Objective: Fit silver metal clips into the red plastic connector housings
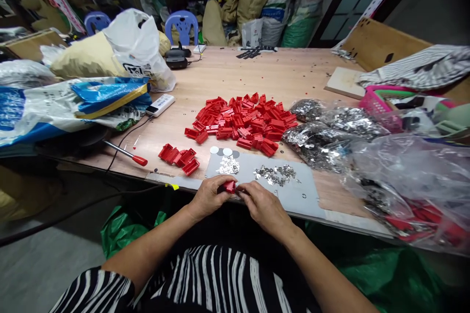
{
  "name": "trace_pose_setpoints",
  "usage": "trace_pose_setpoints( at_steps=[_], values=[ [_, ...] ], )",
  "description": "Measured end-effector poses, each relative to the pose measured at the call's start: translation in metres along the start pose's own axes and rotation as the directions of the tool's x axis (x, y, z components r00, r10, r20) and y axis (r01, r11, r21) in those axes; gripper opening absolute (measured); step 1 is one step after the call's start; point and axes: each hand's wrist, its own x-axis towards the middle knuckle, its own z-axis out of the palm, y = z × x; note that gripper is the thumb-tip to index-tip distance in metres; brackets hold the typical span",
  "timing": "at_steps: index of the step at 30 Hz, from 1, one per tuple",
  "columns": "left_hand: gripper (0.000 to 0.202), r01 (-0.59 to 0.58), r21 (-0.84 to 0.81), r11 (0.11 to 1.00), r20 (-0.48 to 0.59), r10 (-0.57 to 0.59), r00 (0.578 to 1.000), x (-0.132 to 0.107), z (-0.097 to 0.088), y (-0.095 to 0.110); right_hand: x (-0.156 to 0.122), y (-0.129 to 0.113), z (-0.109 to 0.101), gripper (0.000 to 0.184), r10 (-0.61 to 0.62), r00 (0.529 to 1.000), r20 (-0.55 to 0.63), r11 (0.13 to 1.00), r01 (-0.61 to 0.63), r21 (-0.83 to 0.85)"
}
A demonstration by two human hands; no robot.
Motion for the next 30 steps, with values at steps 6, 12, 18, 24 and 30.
trace_pose_setpoints(
  at_steps=[6, 12, 18, 24, 30],
  values=[
    [0.03, -0.009, -0.147, 0.989, -0.165, -0.015, 0.986, -0.012, 0.003, 0.008, -0.008, 0.005, -0.007, 0.02, -0.048, 0.997, -0.065, 0.973, 0.061, 0.224],
    [0.019, 0.191, -0.767, 0.612, 0.001, -0.297, 0.955, -0.018, 0.004, 0.02, -0.007, -0.01, -0.014, 0.044, -0.097, 0.993, 0.062, 0.942, 0.071, 0.328],
    [0.011, 0.285, -0.902, 0.323, 0.149, -0.388, 0.91, -0.023, 0.005, 0.023, -0.003, -0.019, -0.013, 0.039, -0.135, 0.99, 0.027, 0.933, 0.118, 0.339],
    [0.012, 0.31, -0.927, 0.209, 0.188, -0.457, 0.87, -0.025, 0.009, 0.029, -0.002, -0.021, -0.016, 0.032, -0.131, 0.991, -0.006, 0.94, 0.126, 0.317],
    [0.016, 0.304, -0.937, 0.17, 0.196, -0.464, 0.864, -0.026, 0.012, 0.029, -0.002, -0.021, -0.018, 0.031, -0.149, 0.989, -0.012, 0.942, 0.146, 0.303]
  ],
)
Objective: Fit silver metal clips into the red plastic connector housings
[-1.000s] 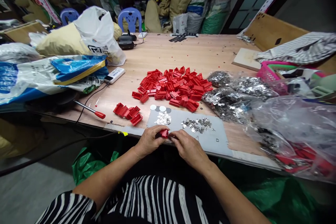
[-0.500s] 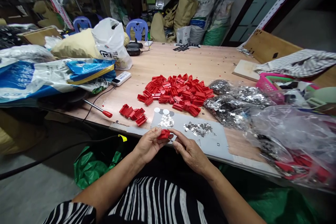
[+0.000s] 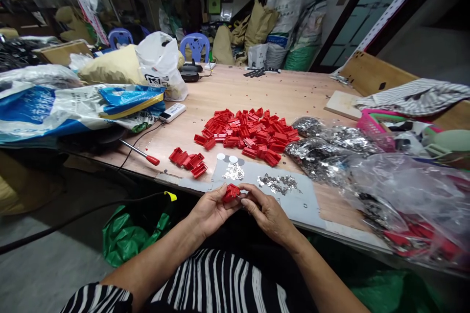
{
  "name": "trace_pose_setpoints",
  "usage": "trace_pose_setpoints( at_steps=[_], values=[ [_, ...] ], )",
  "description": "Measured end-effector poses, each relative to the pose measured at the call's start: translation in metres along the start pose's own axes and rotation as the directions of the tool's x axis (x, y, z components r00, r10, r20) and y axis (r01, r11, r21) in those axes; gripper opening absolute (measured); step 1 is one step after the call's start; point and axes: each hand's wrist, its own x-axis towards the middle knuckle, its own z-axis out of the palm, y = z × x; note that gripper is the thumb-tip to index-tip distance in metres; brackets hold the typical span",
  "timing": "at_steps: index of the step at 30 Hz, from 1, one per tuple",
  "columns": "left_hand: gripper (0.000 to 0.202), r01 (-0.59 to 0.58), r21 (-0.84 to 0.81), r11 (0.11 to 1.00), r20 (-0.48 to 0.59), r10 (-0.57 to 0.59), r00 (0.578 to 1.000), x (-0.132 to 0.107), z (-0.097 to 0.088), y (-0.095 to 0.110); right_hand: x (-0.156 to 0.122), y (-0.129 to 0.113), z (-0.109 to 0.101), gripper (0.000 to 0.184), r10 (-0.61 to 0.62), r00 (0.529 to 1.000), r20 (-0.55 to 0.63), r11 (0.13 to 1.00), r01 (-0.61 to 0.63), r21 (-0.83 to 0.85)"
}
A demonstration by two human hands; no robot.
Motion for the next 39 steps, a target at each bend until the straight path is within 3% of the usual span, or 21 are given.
trace_pose_setpoints(
  at_steps=[7, 15, 18, 22, 24, 26, 27, 28, 29, 30, 32, 33, 34, 35, 39],
  values=[
    [0.02, -0.01, -0.041, 0.999, -0.015, 0.009, 1.0, 0.003, 0.0, 0.0, 0.003, 0.003, 0.005, 0.028, 0.018, 0.999, -0.037, 1.0, -0.018, 0.0],
    [0.02, -0.009, -0.067, 0.998, -0.041, 0.006, 0.999, 0.005, -0.003, 0.003, 0.009, 0.001, 0.003, 0.031, 0.019, 0.999, 0.043, 0.997, -0.015, -0.08],
    [0.019, -0.021, -0.091, 0.996, -0.044, 0.017, 0.999, 0.006, -0.006, 0.003, 0.011, 0.002, 0.007, 0.03, 0.025, 1.0, 0.001, 0.994, -0.024, -0.105],
    [0.014, -0.048, -0.078, 0.996, -0.009, 0.047, 0.999, 0.005, -0.008, -0.002, 0.018, 0.005, 0.014, 0.025, -0.007, 0.994, -0.107, 1.0, 0.008, 0.014],
    [0.01, -0.099, -0.012, 0.995, 0.025, 0.1, 0.995, 0.004, -0.008, -0.003, 0.021, 0.007, 0.017, 0.028, 0.011, 0.99, -0.142, 0.996, 0.001, 0.085],
    [0.013, -0.25, 0.156, 0.956, 0.06, 0.243, 0.968, 0.004, -0.01, 0.002, 0.024, 0.01, 0.019, 0.03, 0.066, 0.987, -0.147, 0.986, -0.043, 0.159],
    [0.015, -0.367, 0.296, 0.882, 0.082, 0.359, 0.93, 0.005, -0.012, 0.007, 0.025, 0.011, 0.02, 0.031, 0.098, 0.985, -0.143, 0.977, -0.068, 0.201],
    [0.016, -0.488, 0.46, 0.741, 0.12, 0.493, 0.862, 0.006, -0.014, 0.014, 0.025, 0.012, 0.022, 0.032, 0.124, 0.983, -0.136, 0.966, -0.089, 0.242],
    [0.015, -0.581, 0.618, 0.53, 0.177, 0.626, 0.76, 0.009, -0.016, 0.023, 0.025, 0.014, 0.023, 0.033, 0.145, 0.981, -0.132, 0.956, -0.104, 0.275],
    [0.013, -0.612, 0.745, 0.265, 0.26, 0.73, 0.632, 0.011, -0.02, 0.034, 0.025, 0.015, 0.024, 0.034, 0.159, 0.979, -0.129, 0.948, -0.115, 0.297],
    [0.009, -0.501, 0.84, -0.209, 0.433, 0.815, 0.385, 0.019, -0.027, 0.056, 0.025, 0.018, 0.026, 0.036, 0.178, 0.975, -0.133, 0.942, -0.129, 0.311],
    [0.008, -0.39, 0.85, -0.355, 0.486, 0.814, 0.317, 0.023, -0.031, 0.066, 0.025, 0.019, 0.027, 0.036, 0.183, 0.974, -0.135, 0.942, -0.134, 0.307],
    [0.008, -0.277, 0.849, -0.451, 0.521, 0.804, 0.287, 0.028, -0.035, 0.074, 0.026, 0.02, 0.028, 0.036, 0.184, 0.973, -0.138, 0.945, -0.137, 0.298],
    [0.008, -0.176, 0.845, -0.506, 0.535, 0.793, 0.29, 0.031, -0.039, 0.081, 0.026, 0.021, 0.03, 0.036, 0.185, 0.973, -0.14, 0.949, -0.139, 0.284],
    [0.007, 0.048, 0.844, -0.534, 0.47, 0.781, 0.411, 0.039, -0.046, 0.088, 0.026, 0.027, 0.032, 0.037, 0.184, 0.972, -0.146, 0.961, -0.147, 0.233]
  ],
)
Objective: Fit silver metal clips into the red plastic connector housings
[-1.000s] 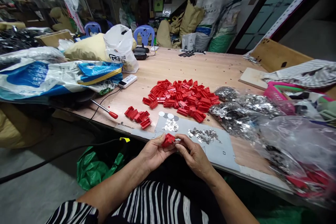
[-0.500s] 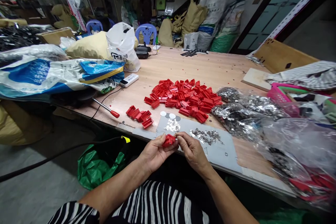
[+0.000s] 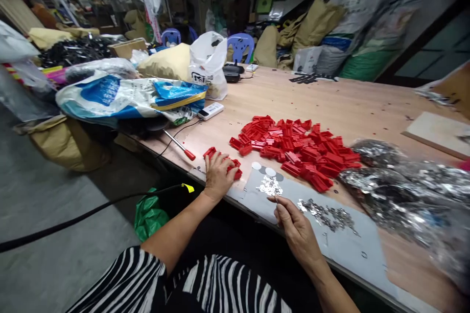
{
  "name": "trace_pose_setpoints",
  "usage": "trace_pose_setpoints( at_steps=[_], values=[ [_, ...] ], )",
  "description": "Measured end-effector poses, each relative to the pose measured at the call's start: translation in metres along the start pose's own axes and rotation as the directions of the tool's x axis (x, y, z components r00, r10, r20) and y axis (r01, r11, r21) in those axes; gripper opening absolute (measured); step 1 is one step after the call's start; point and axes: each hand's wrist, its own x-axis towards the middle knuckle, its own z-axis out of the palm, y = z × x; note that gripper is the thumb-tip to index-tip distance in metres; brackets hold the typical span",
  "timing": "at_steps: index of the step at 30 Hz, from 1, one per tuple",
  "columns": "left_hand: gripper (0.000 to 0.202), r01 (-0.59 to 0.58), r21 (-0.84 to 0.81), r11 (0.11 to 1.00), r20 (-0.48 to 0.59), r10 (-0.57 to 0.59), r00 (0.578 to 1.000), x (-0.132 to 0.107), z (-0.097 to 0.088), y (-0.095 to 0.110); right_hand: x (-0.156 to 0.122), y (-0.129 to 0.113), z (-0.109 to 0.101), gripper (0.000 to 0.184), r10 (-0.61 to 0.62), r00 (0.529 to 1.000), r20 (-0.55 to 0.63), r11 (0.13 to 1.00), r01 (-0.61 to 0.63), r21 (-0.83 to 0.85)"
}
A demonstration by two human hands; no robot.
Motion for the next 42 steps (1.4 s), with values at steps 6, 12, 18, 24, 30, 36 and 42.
trace_pose_setpoints(
  at_steps=[6, 12, 18, 24, 30, 36, 42],
  values=[
    [0.058, 0.013, 0.178, 0.984, 0.078, -0.027, 0.997, -0.005, 0.002, 0.013, 0.002, 0.01, -0.002, 0.041, 0.043, 0.999, -0.001, 0.998, -0.043, -0.038],
    [0.063, -0.024, 0.183, 0.983, 0.223, -0.018, 0.975, 0.001, 0.001, 0.009, 0.005, 0.012, -0.003, 0.043, 0.045, 0.999, 0.001, 0.999, -0.045, -0.03],
    [0.049, -0.072, 0.114, 0.991, 0.235, 0.044, 0.971, 0.0, -0.015, -0.011, 0.006, 0.009, -0.002, 0.042, 0.036, 0.999, -0.024, 0.995, -0.038, -0.087],
    [0.052, -0.122, 0.123, 0.985, 0.191, 0.097, 0.977, -0.025, -0.042, -0.037, 0.004, 0.012, -0.004, 0.045, 0.064, 0.998, -0.008, 0.993, -0.064, -0.099],
    [0.051, -0.146, 0.124, 0.981, 0.092, 0.136, 0.986, -0.052, -0.063, -0.083, 0.005, 0.018, -0.006, 0.048, 0.094, 0.996, -0.009, 0.989, -0.095, -0.111],
    [0.051, -0.078, 0.227, 0.971, 0.046, 0.069, 0.997, -0.071, -0.079, -0.124, 0.006, 0.023, -0.007, 0.048, 0.082, 0.997, 0.004, 0.987, -0.081, -0.136],
    [0.031, 0.001, 0.248, 0.969, -0.002, -0.001, 1.0, -0.073, -0.089, -0.132, 0.006, 0.024, -0.006, 0.047, 0.073, 0.997, -0.002, 0.99, -0.073, -0.121]
  ],
)
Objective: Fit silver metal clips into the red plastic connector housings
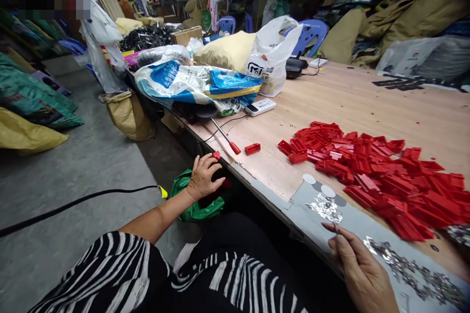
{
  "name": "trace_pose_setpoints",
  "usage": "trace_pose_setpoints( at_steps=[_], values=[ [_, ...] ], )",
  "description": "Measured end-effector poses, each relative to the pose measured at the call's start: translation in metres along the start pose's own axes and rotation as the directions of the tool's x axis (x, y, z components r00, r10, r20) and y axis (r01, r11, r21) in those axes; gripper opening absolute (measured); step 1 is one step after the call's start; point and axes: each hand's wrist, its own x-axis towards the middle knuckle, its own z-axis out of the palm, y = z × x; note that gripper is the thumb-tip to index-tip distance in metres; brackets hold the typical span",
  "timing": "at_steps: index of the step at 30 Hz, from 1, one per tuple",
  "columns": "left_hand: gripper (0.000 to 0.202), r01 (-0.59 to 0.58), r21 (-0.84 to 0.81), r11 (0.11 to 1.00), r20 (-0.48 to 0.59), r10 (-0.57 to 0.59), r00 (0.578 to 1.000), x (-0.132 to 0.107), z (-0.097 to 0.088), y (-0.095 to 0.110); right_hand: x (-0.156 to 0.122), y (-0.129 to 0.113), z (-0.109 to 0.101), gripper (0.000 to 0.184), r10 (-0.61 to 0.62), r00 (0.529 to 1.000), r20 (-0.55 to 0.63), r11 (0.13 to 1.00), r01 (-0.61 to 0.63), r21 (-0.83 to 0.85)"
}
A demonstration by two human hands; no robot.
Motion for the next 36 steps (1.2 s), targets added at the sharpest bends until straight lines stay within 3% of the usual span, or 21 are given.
trace_pose_setpoints(
  at_steps=[3, 6, 11, 13, 15, 20, 24, 28, 31, 36],
  values=[
    [0.024, 0.026, -0.068, 0.997, -0.024, -0.028, 0.999, 0.004, -0.002, -0.001, -0.001, -0.001, 0.0, 0.047, 0.008, 1.0, -0.013, 1.0, -0.008, 0.005],
    [0.021, -0.03, -0.209, 0.977, -0.053, 0.019, 0.998, 0.013, -0.003, 0.011, -0.001, -0.002, 0.0, 0.047, 0.018, 1.0, -0.019, 0.999, -0.018, 0.03],
    [0.03, -0.223, -0.429, 0.875, -0.005, 0.245, 0.969, 0.047, -0.003, 0.063, -0.002, -0.005, 0.0, 0.048, 0.03, 1.0, -0.006, 0.998, -0.03, 0.06],
    [0.036, -0.233, -0.405, 0.884, 0.055, 0.278, 0.959, 0.068, 0.002, 0.085, -0.003, -0.006, -0.001, 0.047, 0.018, 1.0, -0.002, 0.998, -0.018, 0.064],
    [0.042, -0.181, -0.299, 0.937, 0.106, 0.221, 0.97, 0.09, 0.01, 0.099, -0.004, -0.008, -0.001, 0.046, 0.007, 1.0, -0.001, 0.998, -0.007, 0.067],
    [0.04, -0.106, -0.07, 0.992, 0.236, 0.12, 0.964, 0.12, 0.035, 0.111, -0.008, -0.008, -0.002, 0.046, 0.016, 1.0, 0.003, 0.996, -0.016, 0.093],
    [0.03, -0.148, -0.065, 0.987, 0.293, 0.16, 0.943, 0.109, 0.038, 0.115, -0.01, -0.008, -0.001, 0.045, 0.021, 1.0, 0.01, 0.993, -0.022, 0.119],
    [0.03, -0.201, -0.082, 0.976, 0.326, 0.217, 0.92, 0.083, 0.021, 0.112, -0.011, -0.007, -0.001, 0.044, 0.03, 0.999, 0.037, 0.99, -0.035, 0.138],
    [0.034, -0.233, -0.092, 0.968, 0.327, 0.251, 0.911, 0.061, 0.006, 0.093, -0.012, -0.005, 0.0, 0.041, 0.019, 0.999, 0.046, 0.989, -0.026, 0.145],
    [0.029, -0.194, -0.114, 0.974, 0.201, 0.214, 0.956, 0.018, -0.003, 0.042, -0.013, -0.008, 0.001, 0.041, 0.012, 0.999, 0.053, 0.986, -0.021, 0.168]
  ],
)
